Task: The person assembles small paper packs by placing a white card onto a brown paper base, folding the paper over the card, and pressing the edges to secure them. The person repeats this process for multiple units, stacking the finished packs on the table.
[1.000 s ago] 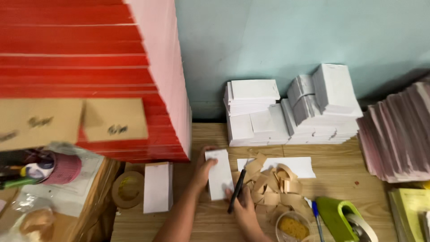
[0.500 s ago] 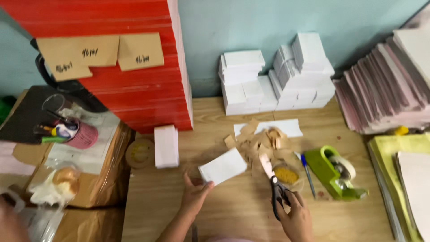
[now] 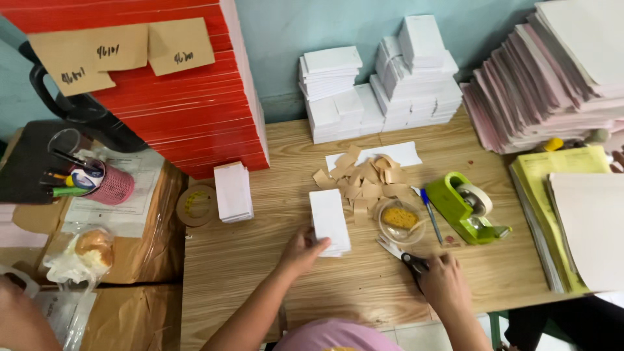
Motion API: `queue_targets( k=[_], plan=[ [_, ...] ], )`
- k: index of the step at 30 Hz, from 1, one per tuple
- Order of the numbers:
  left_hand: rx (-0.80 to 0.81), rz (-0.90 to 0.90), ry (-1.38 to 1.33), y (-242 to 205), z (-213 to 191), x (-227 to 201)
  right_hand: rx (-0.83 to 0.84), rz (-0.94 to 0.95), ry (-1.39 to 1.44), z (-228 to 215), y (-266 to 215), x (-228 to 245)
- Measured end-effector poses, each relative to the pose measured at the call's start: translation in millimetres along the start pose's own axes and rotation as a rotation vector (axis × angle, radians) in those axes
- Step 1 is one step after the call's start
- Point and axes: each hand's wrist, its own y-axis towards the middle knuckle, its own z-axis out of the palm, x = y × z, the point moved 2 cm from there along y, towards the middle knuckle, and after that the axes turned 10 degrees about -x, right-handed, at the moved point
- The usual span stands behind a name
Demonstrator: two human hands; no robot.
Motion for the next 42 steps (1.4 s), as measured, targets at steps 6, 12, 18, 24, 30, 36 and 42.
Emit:
queue_targets(
  k=[6,12,18,24,30,36,42],
  plan=[
    [-0.011,0.078,-0.026,-8,19,-20,-0.335,-0.319,0.024,-13,37,100],
    [-0.060,0.248,0.129,-15,1,-36,-0.483,-0.588,-0.223,20,69,148],
    [-0.469,1.153,0.293,-69,8,-63,-0.696,-0.528,0.058,31,68,122],
    [-0.189,1.634,0.412,-60,94,-58,-0.448,0.139,0.906,-27,73,31],
    [0.090,1.409,0.713,-51,132,-78,-0.210,0.260,1.043,-36,104,9],
    [0.293,1.173,0.705,-32,138,-60,-0.072,0.250,0.877,-11,105,-17],
    [0.264,1.162,0.702,-28,138,-50,-0.043,0.473,1.220,-24,71,-32]
  ],
)
